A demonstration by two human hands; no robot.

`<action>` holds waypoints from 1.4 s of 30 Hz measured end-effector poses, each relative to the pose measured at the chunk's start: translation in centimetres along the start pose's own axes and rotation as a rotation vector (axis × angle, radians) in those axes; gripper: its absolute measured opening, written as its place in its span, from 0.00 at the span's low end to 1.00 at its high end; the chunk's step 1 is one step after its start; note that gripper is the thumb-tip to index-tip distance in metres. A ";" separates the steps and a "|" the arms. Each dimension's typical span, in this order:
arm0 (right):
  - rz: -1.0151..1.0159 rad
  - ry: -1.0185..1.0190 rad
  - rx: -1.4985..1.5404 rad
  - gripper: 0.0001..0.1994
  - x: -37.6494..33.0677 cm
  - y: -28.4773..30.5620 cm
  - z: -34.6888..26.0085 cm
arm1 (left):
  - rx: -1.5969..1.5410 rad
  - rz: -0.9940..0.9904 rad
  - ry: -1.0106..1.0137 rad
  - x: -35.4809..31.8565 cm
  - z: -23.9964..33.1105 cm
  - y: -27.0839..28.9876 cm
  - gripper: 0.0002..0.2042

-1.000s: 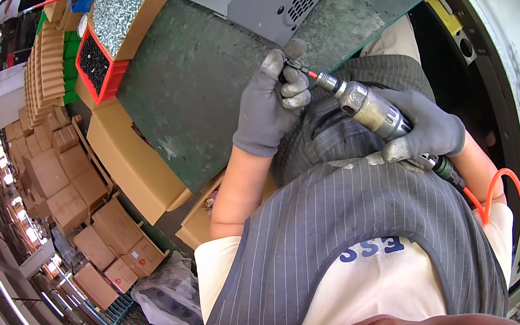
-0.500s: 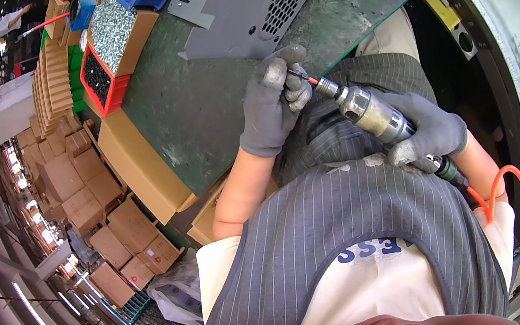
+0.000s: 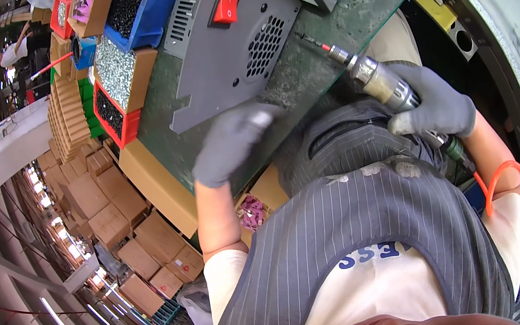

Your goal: Assembling a metal electronic housing using a power screwdriver to secure components and panels.

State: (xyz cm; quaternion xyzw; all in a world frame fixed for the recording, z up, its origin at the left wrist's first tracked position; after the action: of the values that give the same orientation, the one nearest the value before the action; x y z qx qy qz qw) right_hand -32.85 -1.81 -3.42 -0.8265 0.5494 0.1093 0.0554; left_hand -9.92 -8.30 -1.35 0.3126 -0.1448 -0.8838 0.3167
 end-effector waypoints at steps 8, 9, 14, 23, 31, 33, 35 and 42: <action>0.012 -0.076 0.069 0.29 1.6 0.2 1.7 | -0.410 0.445 -0.115 4.4 1.2 8.1 0.18; 0.004 -0.070 0.128 0.29 1.7 0.0 1.7 | -0.409 0.430 -0.116 5.1 1.2 7.7 0.18; -0.033 -0.066 0.157 0.29 2.2 0.0 1.4 | -0.415 0.338 -0.108 8.4 0.8 5.2 0.17; -0.077 -0.093 0.064 0.30 3.1 1.0 -0.3 | -0.404 0.177 -0.077 9.9 -0.3 4.5 0.17; -0.073 -0.173 0.187 0.33 0.1 -0.4 3.2 | -0.441 0.547 -0.271 10.3 3.8 22.6 0.23; -0.071 -0.179 0.217 0.33 0.0 -0.6 3.0 | -0.649 0.655 -0.313 10.9 3.1 26.4 0.27; -0.050 -0.203 0.205 0.34 -1.0 -0.8 3.2 | -0.602 0.648 -0.287 11.9 2.1 29.0 0.27; 0.183 -0.419 0.181 0.33 -8.3 4.5 2.8 | 0.365 0.930 -0.388 12.8 -0.4 31.0 0.21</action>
State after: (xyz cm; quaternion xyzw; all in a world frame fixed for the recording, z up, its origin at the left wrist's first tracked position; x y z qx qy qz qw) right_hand -40.44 4.45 -4.03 -0.7242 0.6060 0.2334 0.2318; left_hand -2.84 -40.14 6.56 0.0962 -0.4751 -0.6522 0.5828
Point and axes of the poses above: each hand's wrist, its own x-axis towards the middle knuckle, its own y-axis out of the back of the hand, z = x × y, the point moved 10 cm from there along x, towards the middle knuckle, and after that the axes turned 3 degrees about -x, right-handed, at the moved point
